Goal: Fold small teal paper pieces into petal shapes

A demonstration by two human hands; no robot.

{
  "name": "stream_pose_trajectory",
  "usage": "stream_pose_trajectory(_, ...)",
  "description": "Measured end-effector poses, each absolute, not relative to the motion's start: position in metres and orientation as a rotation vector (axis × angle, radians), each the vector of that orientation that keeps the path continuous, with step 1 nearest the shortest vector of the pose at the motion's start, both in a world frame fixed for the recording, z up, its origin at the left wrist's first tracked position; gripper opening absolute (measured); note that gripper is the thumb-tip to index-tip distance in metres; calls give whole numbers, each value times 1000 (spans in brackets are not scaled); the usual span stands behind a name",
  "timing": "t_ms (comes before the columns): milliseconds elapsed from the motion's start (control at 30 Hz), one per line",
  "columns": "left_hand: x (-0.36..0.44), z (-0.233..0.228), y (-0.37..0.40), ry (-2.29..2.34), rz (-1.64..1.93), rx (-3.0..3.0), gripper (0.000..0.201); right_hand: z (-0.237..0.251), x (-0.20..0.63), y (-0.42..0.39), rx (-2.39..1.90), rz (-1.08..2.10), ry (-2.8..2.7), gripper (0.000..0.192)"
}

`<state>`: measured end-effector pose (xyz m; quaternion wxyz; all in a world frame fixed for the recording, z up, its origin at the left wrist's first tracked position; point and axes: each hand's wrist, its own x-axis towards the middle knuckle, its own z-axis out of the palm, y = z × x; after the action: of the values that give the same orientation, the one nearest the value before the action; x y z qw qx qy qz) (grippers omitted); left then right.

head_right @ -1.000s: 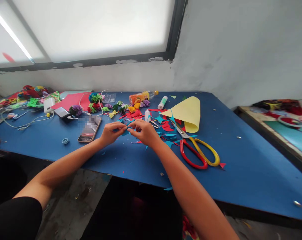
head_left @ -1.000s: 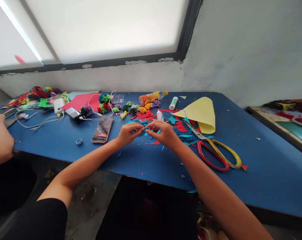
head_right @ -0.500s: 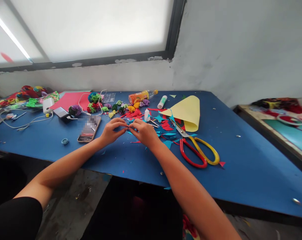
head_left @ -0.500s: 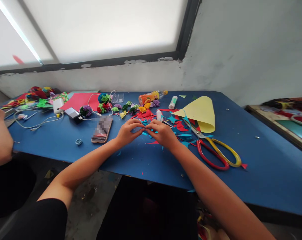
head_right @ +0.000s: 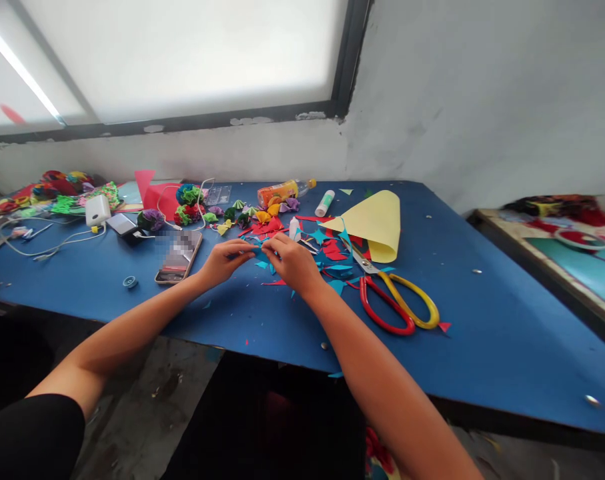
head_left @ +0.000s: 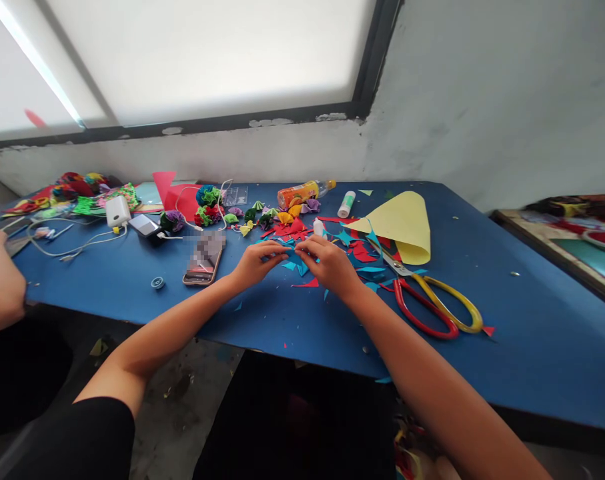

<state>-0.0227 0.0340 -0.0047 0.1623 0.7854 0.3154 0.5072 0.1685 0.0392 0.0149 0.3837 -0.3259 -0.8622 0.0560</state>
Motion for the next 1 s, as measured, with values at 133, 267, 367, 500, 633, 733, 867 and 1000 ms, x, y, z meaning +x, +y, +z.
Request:
stream_pose_trajectory(133, -23, -8, 36, 800, 1429, 2278, 22, 15, 169, 39, -842, 125, -2197, 18)
stream_pose_trajectory(267, -24, -7, 36, 784, 1397, 2278, 20, 17, 169, 36, -852, 101, -2213, 19)
stream_pose_trajectory(367, -23, -5, 34, 801, 1376, 2288, 21, 18, 168, 34, -855, 90, -2232, 19)
stream_pose_trajectory(500, -20, -4, 31, 845, 1355, 2280, 24, 18, 167, 33, -845, 89, -2255, 18)
stream_pose_trajectory(633, -19, -4, 29, 901, 1405, 2243, 27, 18, 166, 32, -833, 81, -2259, 18)
stream_pose_trajectory(733, -19, -4, 29, 914, 1429, 2231, 28, 18, 166, 32, -830, 84, -2264, 19)
stream_pose_trajectory(867, -18, -3, 28, 913, 1417, 2222, 29, 18, 165, 32, -839, 96, -2260, 19)
stream_pose_trajectory(1000, -17, -2, 27, 932, 1398, 2215, 31, 17, 165, 32, -838, 96, -2260, 20)
